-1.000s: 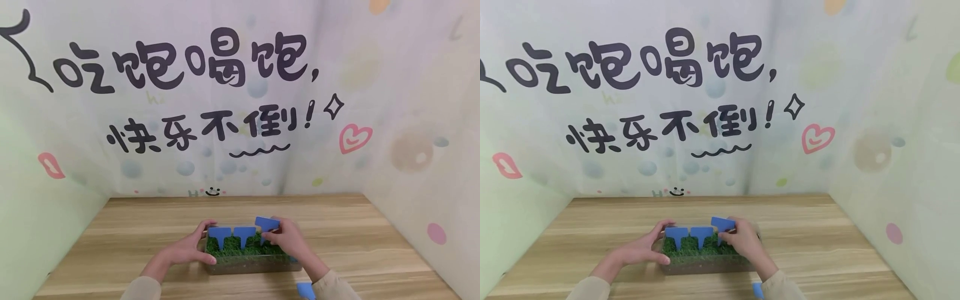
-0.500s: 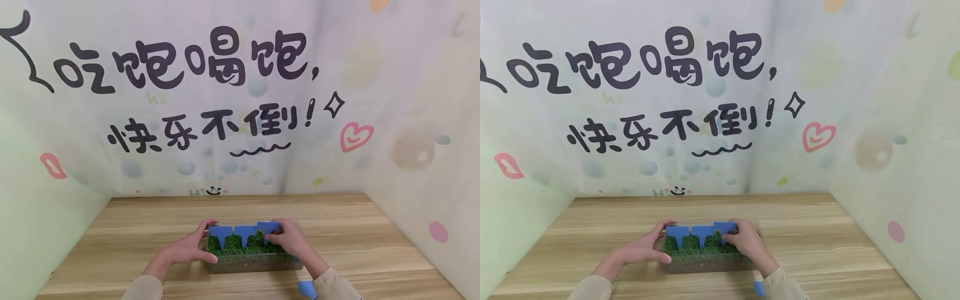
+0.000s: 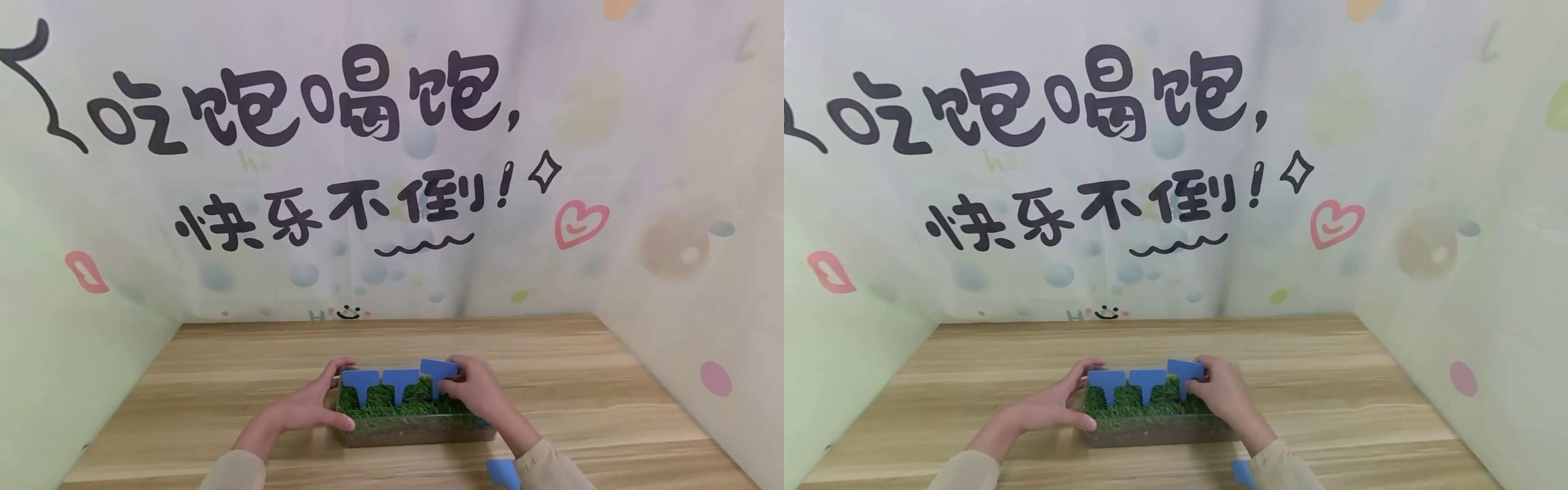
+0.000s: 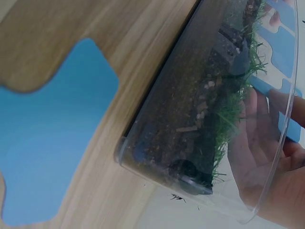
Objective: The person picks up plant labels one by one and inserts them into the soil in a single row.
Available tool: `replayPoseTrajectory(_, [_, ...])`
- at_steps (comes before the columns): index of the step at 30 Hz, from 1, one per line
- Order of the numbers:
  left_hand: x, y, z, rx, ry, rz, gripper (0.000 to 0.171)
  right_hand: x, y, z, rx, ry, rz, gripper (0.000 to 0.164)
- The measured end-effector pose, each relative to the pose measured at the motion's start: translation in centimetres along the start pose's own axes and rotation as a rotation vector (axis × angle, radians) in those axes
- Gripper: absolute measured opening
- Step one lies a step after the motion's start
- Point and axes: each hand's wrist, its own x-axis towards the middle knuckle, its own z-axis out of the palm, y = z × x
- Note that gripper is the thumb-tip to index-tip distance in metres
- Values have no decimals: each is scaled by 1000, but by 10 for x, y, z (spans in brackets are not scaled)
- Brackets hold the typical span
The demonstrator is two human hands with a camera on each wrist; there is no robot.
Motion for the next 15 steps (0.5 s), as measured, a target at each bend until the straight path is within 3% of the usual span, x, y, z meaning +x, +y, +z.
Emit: replayPoseTrajectory(15, [-1, 1, 1, 19, 21, 10, 98, 3, 3, 1, -149, 58, -23, 7])
